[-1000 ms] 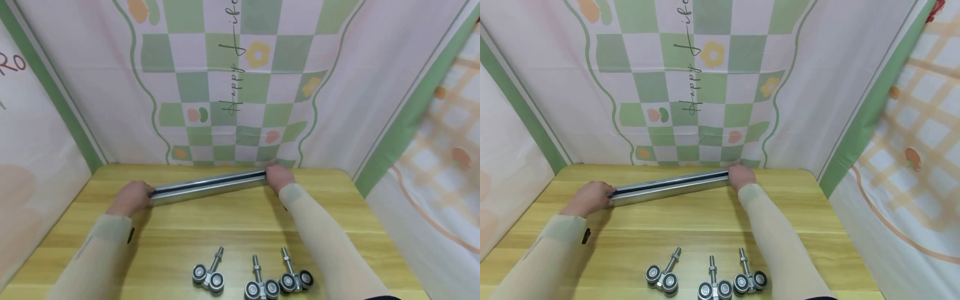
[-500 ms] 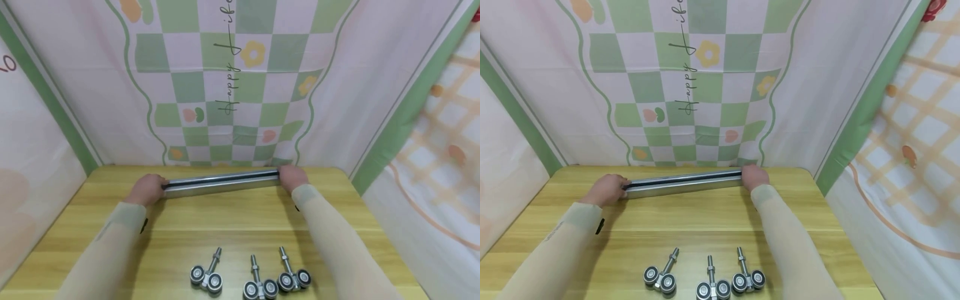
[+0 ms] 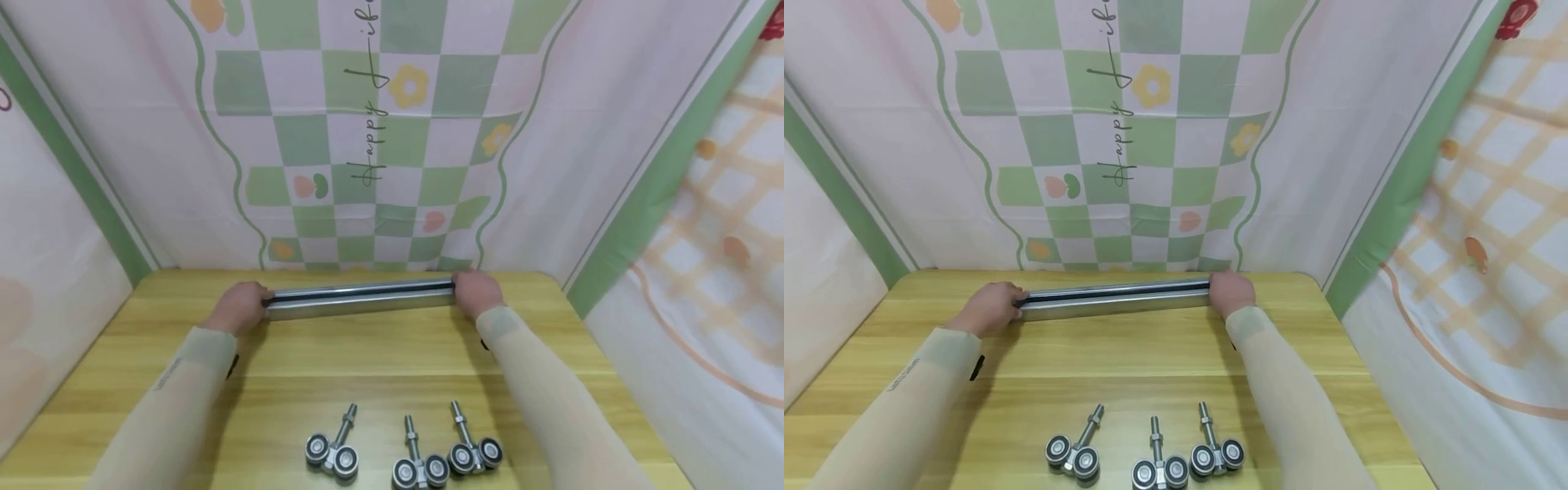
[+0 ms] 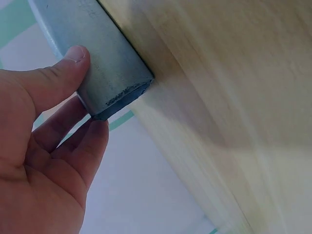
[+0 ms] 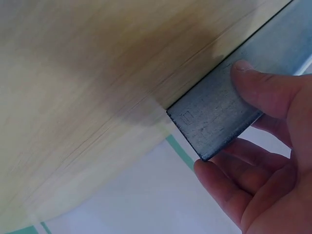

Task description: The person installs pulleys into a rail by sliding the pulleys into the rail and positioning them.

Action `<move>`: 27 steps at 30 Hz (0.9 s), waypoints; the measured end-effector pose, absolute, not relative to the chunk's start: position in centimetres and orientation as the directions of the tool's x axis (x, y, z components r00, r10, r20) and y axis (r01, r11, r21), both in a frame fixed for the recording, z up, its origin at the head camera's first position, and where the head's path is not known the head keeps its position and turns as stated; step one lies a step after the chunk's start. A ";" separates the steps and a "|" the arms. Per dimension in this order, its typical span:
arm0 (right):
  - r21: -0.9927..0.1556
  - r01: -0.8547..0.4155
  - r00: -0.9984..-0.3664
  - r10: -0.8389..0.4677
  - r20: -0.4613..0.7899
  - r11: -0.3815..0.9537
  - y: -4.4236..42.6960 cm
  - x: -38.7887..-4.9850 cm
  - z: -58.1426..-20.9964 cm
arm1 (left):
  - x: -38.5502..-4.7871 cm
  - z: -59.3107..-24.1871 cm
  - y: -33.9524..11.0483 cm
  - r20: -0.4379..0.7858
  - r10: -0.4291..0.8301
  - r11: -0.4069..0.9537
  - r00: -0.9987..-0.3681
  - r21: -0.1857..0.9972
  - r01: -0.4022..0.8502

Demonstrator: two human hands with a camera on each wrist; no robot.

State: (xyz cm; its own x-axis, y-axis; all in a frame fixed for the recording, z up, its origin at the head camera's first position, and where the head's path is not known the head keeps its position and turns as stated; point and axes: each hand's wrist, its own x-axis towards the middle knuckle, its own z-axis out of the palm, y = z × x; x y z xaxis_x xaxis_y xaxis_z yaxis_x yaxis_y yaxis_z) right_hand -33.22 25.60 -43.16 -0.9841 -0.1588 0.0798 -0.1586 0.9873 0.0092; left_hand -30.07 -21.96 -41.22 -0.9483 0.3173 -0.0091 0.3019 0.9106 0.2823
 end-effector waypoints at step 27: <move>0.116 -0.226 -0.968 -0.236 0.083 0.967 25.3 -30.0 -42.9 | -28.8 -41.3 -22.0 -0.032 0.324 0.908 -0.946 0.291 0.301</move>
